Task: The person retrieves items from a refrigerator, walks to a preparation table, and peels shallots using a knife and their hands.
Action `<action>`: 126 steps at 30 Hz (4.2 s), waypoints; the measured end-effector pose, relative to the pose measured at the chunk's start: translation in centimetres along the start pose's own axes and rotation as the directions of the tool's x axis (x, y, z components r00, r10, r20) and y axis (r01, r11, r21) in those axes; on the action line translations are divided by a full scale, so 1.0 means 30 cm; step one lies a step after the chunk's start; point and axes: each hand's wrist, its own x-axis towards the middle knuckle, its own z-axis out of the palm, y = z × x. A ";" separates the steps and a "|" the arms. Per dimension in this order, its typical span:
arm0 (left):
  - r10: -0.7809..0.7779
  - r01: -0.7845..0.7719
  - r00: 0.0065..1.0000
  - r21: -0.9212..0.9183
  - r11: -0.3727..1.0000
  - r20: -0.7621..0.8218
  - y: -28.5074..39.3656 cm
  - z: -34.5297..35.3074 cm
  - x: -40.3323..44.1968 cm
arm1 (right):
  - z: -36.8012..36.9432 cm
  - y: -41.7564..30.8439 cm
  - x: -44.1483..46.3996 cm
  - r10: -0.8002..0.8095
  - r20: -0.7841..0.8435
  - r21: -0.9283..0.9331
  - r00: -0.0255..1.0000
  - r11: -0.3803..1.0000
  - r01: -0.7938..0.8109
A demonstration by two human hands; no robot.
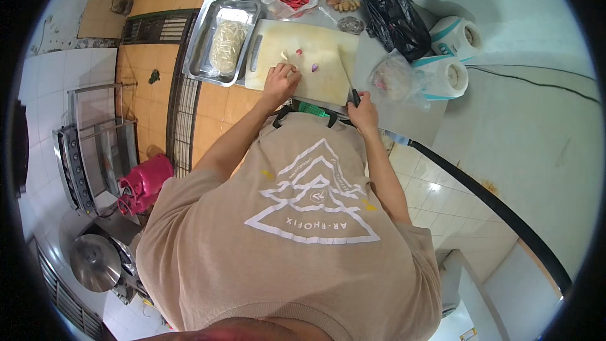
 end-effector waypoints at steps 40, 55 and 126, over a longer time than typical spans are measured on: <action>-0.236 0.237 0.971 -0.050 0.970 0.021 -0.041 0.001 0.238 | -0.050 0.002 -0.077 -0.069 -0.286 0.295 0.956 0.943 0.156; -0.352 0.296 0.916 -0.916 0.271 0.192 0.147 -0.280 0.248 | -0.196 -0.310 -0.103 -0.534 -0.275 0.628 0.800 0.531 0.570; -0.355 -0.199 0.862 -0.884 0.423 -0.363 0.490 -0.846 0.262 | -0.584 -0.778 -0.411 -0.884 -0.158 0.360 0.440 0.363 0.859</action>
